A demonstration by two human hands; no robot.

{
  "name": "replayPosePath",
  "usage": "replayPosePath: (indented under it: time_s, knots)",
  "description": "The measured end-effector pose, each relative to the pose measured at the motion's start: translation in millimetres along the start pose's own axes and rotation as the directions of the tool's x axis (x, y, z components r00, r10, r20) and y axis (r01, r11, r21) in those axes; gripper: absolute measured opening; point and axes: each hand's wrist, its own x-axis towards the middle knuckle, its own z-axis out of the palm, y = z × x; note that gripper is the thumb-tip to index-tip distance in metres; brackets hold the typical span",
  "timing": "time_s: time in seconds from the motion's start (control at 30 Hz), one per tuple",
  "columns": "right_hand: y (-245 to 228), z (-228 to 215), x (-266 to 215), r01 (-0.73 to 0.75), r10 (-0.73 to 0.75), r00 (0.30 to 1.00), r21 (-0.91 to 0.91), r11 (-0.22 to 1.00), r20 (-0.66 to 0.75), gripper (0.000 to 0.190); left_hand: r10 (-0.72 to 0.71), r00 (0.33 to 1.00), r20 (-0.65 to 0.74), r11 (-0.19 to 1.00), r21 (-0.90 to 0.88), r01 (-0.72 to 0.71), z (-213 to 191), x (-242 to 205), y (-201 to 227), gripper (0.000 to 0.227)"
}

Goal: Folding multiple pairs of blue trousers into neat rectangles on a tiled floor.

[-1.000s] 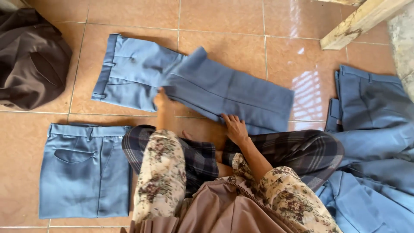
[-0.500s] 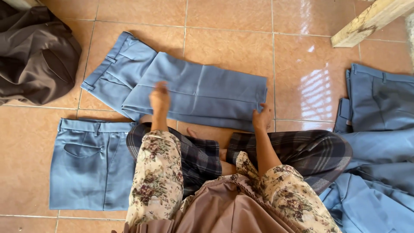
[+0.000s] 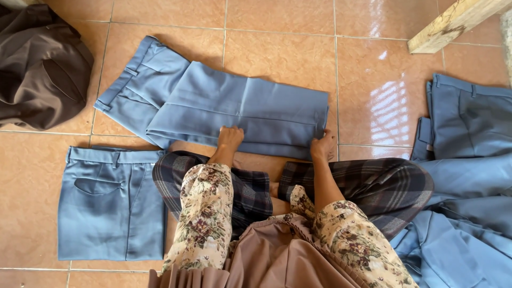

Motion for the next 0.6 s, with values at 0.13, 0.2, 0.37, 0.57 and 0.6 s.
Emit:
replayPosePath:
  time_s: [0.13, 0.2, 0.37, 0.57, 0.6]
  knots:
    - [18.0, 15.7, 22.4, -0.157, 0.155, 0.988, 0.227, 0.961, 0.025, 0.053, -0.072, 0.995, 0.065, 0.997, 0.039, 0.070, -4.8, 2.6, 1.4, 0.016]
    - [11.2, 4.4, 23.6, -0.202, 0.204, 0.978, 0.429, 0.881, 0.040, 0.056, -0.070, 0.995, 0.076, 0.997, 0.044, 0.067, -23.8, 6.0, -6.3, 0.016]
    - [-47.5, -80.8, -21.6, 0.150, -0.159, 0.987, 0.538, 0.829, -0.031, 0.047, -0.280, 0.946, 0.165, 0.929, -0.202, 0.310, -137.8, -3.0, -40.4, 0.029]
    - [35.0, -31.9, 21.5, 0.177, -0.133, 0.973, -0.236, 0.955, 0.190, 0.031, -0.132, 0.844, 0.521, 0.966, -0.125, 0.228, -112.1, -12.1, -17.4, 0.024]
    - [39.9, -23.1, 22.5, 0.176, -0.131, 0.973, -0.236, 0.956, 0.191, 0.031, -0.131, 0.843, 0.522, 0.966, -0.124, 0.228, -98.4, -13.7, -14.1, 0.024]
